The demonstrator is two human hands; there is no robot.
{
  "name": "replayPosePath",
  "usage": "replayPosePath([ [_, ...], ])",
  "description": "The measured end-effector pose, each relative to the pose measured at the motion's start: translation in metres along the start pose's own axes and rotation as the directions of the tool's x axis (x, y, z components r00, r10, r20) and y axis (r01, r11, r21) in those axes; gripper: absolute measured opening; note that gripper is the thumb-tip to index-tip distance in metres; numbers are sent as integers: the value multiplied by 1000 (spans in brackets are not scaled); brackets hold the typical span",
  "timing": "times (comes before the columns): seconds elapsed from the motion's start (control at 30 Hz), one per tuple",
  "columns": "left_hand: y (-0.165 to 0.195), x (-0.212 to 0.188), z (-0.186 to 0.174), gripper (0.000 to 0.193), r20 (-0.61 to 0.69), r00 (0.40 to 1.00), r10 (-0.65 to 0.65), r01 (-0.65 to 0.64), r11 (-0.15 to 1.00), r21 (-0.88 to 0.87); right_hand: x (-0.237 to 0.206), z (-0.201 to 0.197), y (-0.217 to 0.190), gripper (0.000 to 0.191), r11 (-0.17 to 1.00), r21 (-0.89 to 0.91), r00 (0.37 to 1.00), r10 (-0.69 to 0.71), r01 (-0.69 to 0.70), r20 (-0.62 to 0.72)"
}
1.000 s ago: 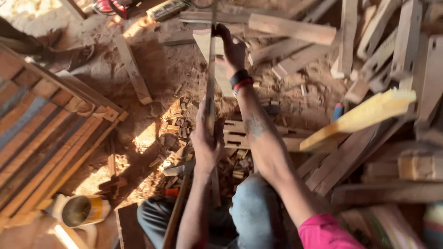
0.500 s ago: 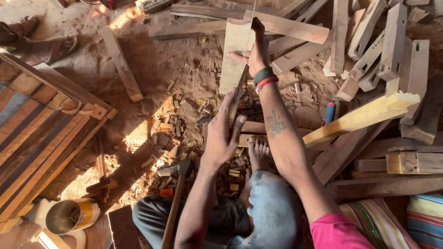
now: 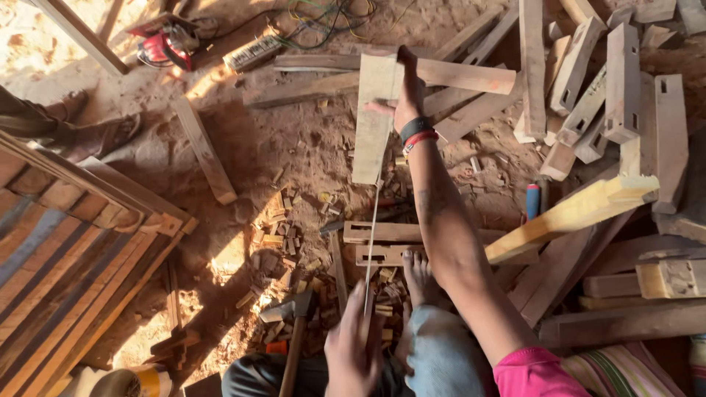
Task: The person sits on the floor and uses a hand saw to cut a wooden plank into smaller pieces. They repeatedly position the wood, saw through it, and set the cut pieces aside.
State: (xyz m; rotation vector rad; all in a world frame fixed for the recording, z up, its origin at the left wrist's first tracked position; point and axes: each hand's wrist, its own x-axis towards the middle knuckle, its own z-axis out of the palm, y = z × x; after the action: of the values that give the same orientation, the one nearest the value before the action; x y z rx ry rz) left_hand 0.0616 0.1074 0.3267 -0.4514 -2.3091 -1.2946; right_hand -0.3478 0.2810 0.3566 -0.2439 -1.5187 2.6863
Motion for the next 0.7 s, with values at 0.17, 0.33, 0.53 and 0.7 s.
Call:
replayPosePath([
  [0.17, -34, 80, 30, 67, 45, 995, -88, 89, 996, -27, -4, 2, 18, 91, 999, -32, 998, -14, 12, -58],
  [0.33, -30, 222, 68, 70, -128, 986, 103, -127, 972, -200, 15, 3, 32, 97, 990, -117, 991, -93, 81, -101],
  [0.53, 0, 22, 11, 68, -43, 992, -122, 117, 988, -103, 11, 6, 17, 91, 999, 9, 990, 42, -41, -135],
  [0.7, -18, 41, 14, 64, 84, 991, -104, 100, 994, 43, -13, 7, 9, 80, 995, 103, 995, 17, -7, -100],
])
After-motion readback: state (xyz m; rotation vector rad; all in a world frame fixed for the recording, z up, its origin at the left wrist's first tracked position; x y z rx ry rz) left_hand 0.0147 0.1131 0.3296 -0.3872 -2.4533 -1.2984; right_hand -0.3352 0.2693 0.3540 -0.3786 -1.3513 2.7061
